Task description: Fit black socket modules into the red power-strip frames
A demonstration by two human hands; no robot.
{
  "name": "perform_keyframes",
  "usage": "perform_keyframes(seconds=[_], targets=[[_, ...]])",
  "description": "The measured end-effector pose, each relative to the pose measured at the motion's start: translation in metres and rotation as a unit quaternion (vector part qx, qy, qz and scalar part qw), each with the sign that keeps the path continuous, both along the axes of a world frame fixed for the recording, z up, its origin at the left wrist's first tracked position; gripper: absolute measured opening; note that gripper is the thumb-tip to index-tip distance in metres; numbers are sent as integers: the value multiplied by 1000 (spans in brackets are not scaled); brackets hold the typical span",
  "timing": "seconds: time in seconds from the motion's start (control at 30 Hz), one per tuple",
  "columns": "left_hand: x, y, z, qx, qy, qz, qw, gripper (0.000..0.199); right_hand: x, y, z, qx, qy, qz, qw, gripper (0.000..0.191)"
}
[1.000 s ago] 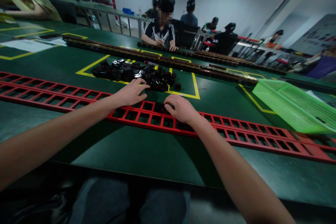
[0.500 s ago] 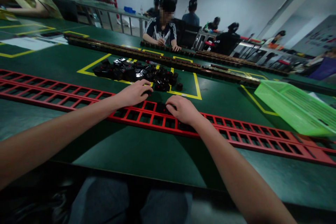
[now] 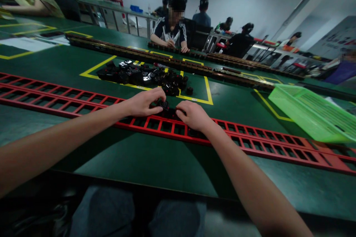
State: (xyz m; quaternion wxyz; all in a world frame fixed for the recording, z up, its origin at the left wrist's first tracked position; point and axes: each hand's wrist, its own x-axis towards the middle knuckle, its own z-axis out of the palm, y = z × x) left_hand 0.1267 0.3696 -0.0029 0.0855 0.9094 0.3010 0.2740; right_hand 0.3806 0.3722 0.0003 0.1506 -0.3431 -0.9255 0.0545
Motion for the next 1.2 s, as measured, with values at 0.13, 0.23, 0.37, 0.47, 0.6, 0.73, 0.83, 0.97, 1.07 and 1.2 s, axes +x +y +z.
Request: perform_keyframes(seconds=[0.13,0.23,0.37,0.47,0.6,0.73,0.83,0.97,1.07,1.2], targets=[[-1,-3,4,-19,62,-21,998,43,0,0,1,-5,-1,0,1000,20],[-2,-1,5,-37,105,-34,993,46,0,-1,1,-13,0,-2,1000,22],[-3,-1,6,-39,133,-33,990,45,0,-1,2,-17,0,-3,1000,23],[-2,-2,8,-24,135,-38,990,43,-1,-2,2,-21,-4,-6,1000,24],[0,-2,8,-29,128,-41,990,40,0,-2,2,-22,-2,-5,1000,24],[0,-2,7,-63,110,-34,991,39,0,-1,1,-18,-2,-5,1000,25],[0,-1,6,-86,103,-24,991,38,0,-2,2,-18,-5,-3,1000,25],[-1,-1,4,-86,98,-20,991,38,-1,-3,3,-17,-11,-10,1000,25],[-1,-1,3,-88,97,-16,991,39,-1,-3,3,-19,-15,-14,1000,24],[0,-1,4,-95,101,-24,990,39,-1,-2,2,-23,-18,-14,999,25]])
